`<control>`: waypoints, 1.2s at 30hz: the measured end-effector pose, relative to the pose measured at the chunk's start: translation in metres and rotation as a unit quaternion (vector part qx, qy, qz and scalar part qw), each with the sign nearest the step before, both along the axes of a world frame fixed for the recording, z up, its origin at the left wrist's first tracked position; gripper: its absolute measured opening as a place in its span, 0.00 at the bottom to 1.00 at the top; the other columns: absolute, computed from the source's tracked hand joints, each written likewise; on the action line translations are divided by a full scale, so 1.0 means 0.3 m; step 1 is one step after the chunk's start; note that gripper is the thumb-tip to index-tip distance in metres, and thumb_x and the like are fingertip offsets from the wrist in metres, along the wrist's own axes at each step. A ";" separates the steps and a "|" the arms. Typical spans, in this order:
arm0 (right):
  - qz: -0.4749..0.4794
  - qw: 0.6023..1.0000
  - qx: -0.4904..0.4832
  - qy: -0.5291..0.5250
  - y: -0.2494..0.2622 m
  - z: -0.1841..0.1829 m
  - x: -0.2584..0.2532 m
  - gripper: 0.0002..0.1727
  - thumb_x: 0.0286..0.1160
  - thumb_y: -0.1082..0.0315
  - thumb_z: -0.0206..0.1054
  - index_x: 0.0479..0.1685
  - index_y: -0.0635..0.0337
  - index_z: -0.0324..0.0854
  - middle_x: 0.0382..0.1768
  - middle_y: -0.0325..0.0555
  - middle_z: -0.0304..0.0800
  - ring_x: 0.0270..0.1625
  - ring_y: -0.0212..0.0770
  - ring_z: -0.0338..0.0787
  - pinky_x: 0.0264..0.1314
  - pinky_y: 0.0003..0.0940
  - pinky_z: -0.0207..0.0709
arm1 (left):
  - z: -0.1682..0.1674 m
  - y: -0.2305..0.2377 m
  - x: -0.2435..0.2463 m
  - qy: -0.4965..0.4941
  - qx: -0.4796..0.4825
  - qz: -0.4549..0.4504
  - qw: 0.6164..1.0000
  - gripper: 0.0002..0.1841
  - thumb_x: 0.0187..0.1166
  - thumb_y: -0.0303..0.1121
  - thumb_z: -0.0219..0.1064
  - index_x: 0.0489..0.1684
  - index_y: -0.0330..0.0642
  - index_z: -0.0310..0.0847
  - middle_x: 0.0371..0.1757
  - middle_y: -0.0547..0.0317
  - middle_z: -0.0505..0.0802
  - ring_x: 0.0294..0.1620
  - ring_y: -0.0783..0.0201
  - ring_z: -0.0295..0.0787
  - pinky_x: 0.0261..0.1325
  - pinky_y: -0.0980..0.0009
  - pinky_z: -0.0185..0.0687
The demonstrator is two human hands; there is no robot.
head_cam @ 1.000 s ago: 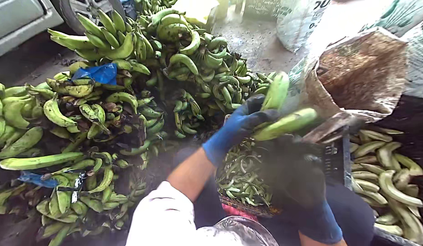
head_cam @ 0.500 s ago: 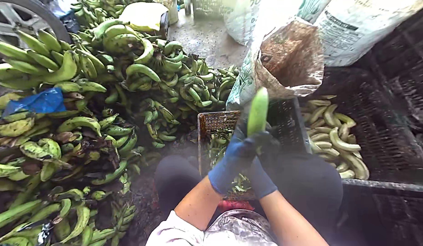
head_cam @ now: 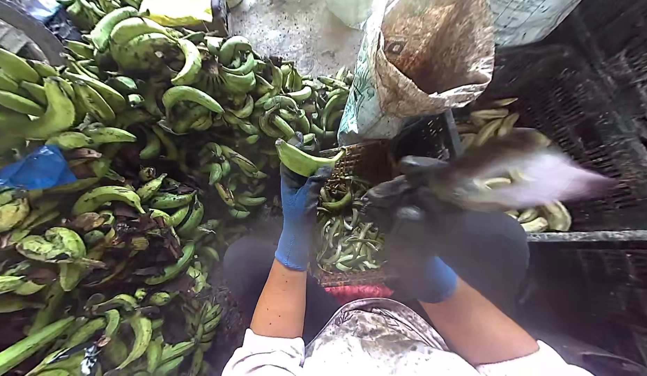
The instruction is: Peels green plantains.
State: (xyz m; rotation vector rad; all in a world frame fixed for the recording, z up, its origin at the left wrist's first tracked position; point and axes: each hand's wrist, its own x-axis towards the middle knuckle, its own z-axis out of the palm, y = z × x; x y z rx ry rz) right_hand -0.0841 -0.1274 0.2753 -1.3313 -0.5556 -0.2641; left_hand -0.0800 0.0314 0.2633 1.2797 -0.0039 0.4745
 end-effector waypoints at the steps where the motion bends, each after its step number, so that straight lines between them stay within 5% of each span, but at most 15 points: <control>1: 0.021 0.994 -0.074 0.072 -0.009 -0.075 0.000 0.19 0.87 0.51 0.60 0.69 0.49 0.76 0.41 0.33 0.91 0.37 0.30 0.91 0.37 0.33 0.90 | 0.002 -0.003 -0.006 0.001 -0.013 -0.018 1.000 0.38 0.75 0.26 0.73 0.87 0.58 0.60 0.70 0.61 0.86 0.62 0.67 0.87 0.62 0.69 0.87; 4: 0.188 0.860 -0.268 0.390 -0.020 -0.299 -0.012 0.23 0.92 0.49 0.50 0.70 0.55 0.78 0.39 0.46 0.90 0.33 0.41 0.89 0.37 0.44 0.87 | 0.026 0.037 -0.022 0.026 -0.123 -0.125 0.984 0.40 0.76 0.28 0.71 0.88 0.64 0.56 0.67 0.54 0.86 0.58 0.60 0.88 0.58 0.60 0.88; 6: 0.221 0.820 -0.237 0.472 -0.011 -0.256 0.017 0.23 0.93 0.51 0.48 0.71 0.56 0.75 0.38 0.46 0.90 0.29 0.40 0.89 0.30 0.39 0.86 | 0.075 0.079 0.013 0.060 -0.177 -0.157 0.970 0.32 0.74 0.40 0.71 0.80 0.62 0.65 0.53 0.54 0.92 0.45 0.60 0.92 0.45 0.59 0.91; 7: 0.201 0.835 -0.198 0.472 -0.012 -0.195 0.026 0.21 0.93 0.54 0.49 0.69 0.57 0.75 0.34 0.43 0.88 0.27 0.36 0.87 0.26 0.34 0.83 | 0.093 0.095 0.022 0.063 -0.173 -0.176 0.967 0.30 0.79 0.50 0.66 0.82 0.63 0.67 0.54 0.56 0.92 0.46 0.61 0.92 0.46 0.61 0.92; 9: 0.140 0.912 -0.130 0.364 -0.036 -0.116 0.085 0.21 0.87 0.55 0.59 0.71 0.57 0.76 0.40 0.41 0.91 0.35 0.36 0.91 0.37 0.35 0.90 | 0.128 0.103 0.059 0.058 -0.142 -0.170 0.974 0.28 0.87 0.61 0.50 0.78 0.58 0.74 0.48 0.58 0.91 0.41 0.65 0.90 0.40 0.65 0.91; 11: 0.081 0.962 -0.129 0.225 -0.051 -0.064 0.141 0.28 0.82 0.47 0.65 0.74 0.53 0.74 0.47 0.41 0.93 0.39 0.39 0.94 0.41 0.39 0.93 | 0.157 0.087 0.111 0.047 -0.125 -0.121 0.984 0.29 0.89 0.62 0.43 0.72 0.56 0.77 0.34 0.61 0.85 0.25 0.69 0.81 0.26 0.73 0.83; 13: 0.048 0.977 -0.153 0.137 -0.032 -0.027 0.128 0.26 0.82 0.47 0.64 0.70 0.54 0.76 0.44 0.39 0.94 0.37 0.36 0.94 0.39 0.39 0.93 | 0.153 0.072 0.142 0.028 -0.098 -0.061 0.993 0.25 0.90 0.61 0.43 0.67 0.60 0.76 0.34 0.64 0.85 0.27 0.72 0.81 0.27 0.75 0.82; 15: 0.045 0.981 -0.171 0.082 -0.004 -0.034 0.084 0.23 0.83 0.52 0.64 0.67 0.57 0.78 0.42 0.38 0.93 0.36 0.33 0.93 0.36 0.38 0.92 | 0.122 0.067 0.162 0.029 -0.084 -0.012 0.996 0.24 0.90 0.61 0.44 0.75 0.67 0.73 0.46 0.65 0.88 0.39 0.69 0.86 0.40 0.68 0.88; 20: -0.004 0.962 -0.267 0.059 0.013 -0.120 0.040 0.24 0.85 0.48 0.59 0.65 0.58 0.81 0.41 0.38 0.93 0.35 0.31 0.91 0.36 0.37 0.90 | 0.096 0.032 0.174 0.053 -0.045 0.057 0.996 0.26 0.90 0.62 0.42 0.77 0.66 0.72 0.50 0.65 0.90 0.42 0.68 0.88 0.41 0.66 0.89; 28: -0.010 0.958 -0.283 0.055 0.009 -0.112 0.045 0.25 0.84 0.50 0.61 0.67 0.60 0.81 0.43 0.39 0.94 0.38 0.30 0.92 0.39 0.36 0.91 | 0.099 0.040 0.171 0.041 -0.058 0.041 0.997 0.27 0.92 0.59 0.39 0.81 0.65 0.70 0.49 0.60 0.91 0.42 0.63 0.89 0.41 0.60 0.91; 32: -0.067 0.927 -0.368 -0.001 0.057 -0.122 0.097 0.27 0.84 0.47 0.56 0.62 0.61 0.82 0.41 0.45 0.93 0.40 0.39 0.93 0.42 0.46 0.88 | 0.079 -0.002 0.166 0.077 -0.055 0.032 0.995 0.30 0.92 0.58 0.36 0.82 0.56 0.70 0.53 0.54 0.92 0.46 0.58 0.92 0.47 0.54 0.92; 34: -0.094 0.908 -0.407 0.001 0.069 -0.118 0.121 0.28 0.82 0.47 0.55 0.59 0.63 0.83 0.40 0.50 0.94 0.43 0.47 0.94 0.45 0.54 0.87 | 0.053 -0.027 0.159 0.118 -0.055 0.003 0.991 0.32 0.91 0.61 0.36 0.76 0.53 0.74 0.49 0.55 0.92 0.45 0.63 0.90 0.49 0.58 0.90; 36: -0.093 0.909 -0.406 0.015 0.060 -0.114 0.135 0.29 0.82 0.44 0.55 0.60 0.62 0.84 0.40 0.48 0.94 0.43 0.46 0.94 0.45 0.54 0.87 | 0.061 -0.012 0.160 0.131 -0.074 -0.044 0.988 0.32 0.90 0.63 0.37 0.74 0.53 0.75 0.48 0.59 0.91 0.45 0.68 0.89 0.49 0.64 0.88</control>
